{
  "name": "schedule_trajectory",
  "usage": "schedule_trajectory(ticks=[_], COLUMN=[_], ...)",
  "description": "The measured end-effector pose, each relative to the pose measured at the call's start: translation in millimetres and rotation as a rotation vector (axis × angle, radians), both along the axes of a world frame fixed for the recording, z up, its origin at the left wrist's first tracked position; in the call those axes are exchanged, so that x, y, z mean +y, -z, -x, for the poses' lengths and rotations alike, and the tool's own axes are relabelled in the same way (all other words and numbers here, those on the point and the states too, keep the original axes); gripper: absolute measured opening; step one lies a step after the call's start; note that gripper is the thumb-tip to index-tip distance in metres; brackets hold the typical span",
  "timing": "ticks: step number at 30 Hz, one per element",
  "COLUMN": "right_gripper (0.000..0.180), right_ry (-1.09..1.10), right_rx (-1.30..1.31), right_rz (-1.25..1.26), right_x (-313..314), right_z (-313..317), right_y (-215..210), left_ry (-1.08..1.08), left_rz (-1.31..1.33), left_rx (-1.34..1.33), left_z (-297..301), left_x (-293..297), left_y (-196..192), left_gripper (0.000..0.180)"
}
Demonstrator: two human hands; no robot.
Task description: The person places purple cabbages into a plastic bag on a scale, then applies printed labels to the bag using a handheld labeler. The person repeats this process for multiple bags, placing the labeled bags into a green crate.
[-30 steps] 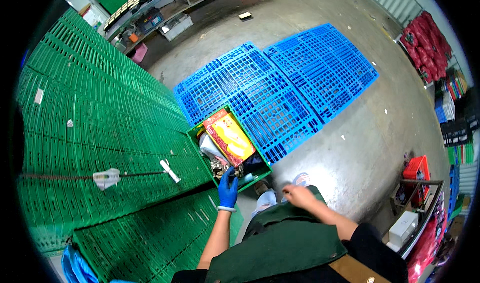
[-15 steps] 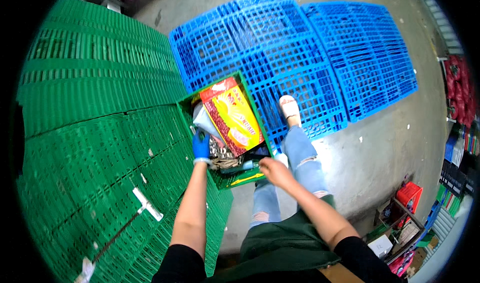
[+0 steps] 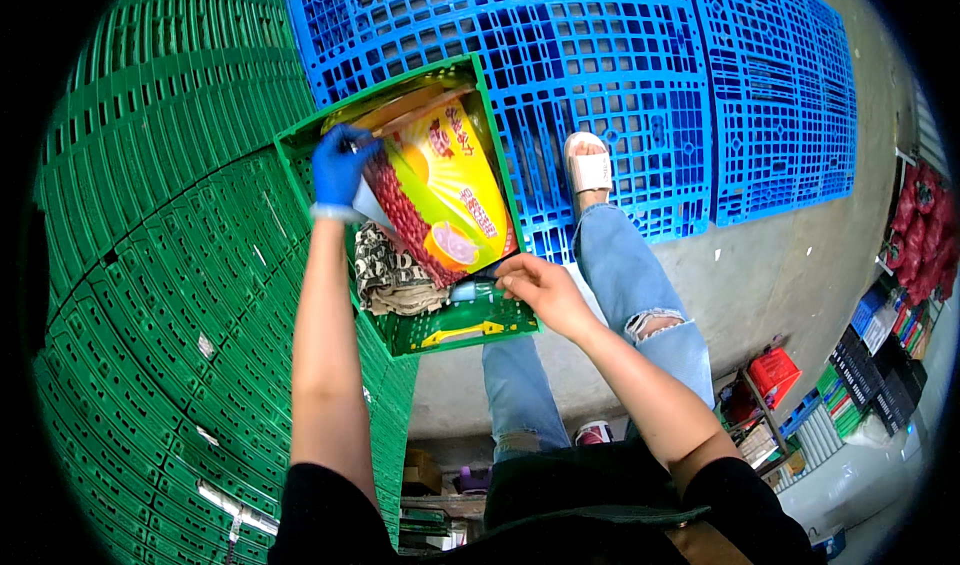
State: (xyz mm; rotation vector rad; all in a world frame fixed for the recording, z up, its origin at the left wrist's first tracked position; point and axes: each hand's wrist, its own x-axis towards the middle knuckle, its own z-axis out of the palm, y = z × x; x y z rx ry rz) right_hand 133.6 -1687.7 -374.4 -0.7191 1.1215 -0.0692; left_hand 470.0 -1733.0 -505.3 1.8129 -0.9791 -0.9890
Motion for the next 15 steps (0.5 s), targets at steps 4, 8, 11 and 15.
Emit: schedule_trajectory(ticks=[4, 8, 11, 15], right_gripper=[0.014, 0.013, 0.017, 0.03], right_ry=[0.235, 0.26, -0.085, -0.863], right_rx=[0.146, 0.093, 0.083, -0.039], right_rz=[0.171, 0.471, 0.738, 1.025], right_x=[-35, -82, -112, -131], right_z=[10, -7, -45, -116], right_y=[4, -10, -17, 31], left_ry=[-0.066, -0.14, -0.127, -0.121], left_rz=[-0.06, 0.012, 0.033, 0.073], left_rx=[0.006, 0.001, -0.001, 0.006], left_z=[48, 83, 99, 107], left_x=[65, 116, 138, 152], left_y=[-91, -136, -146, -143], left_gripper=[0.011, 0.017, 0.022, 0.026])
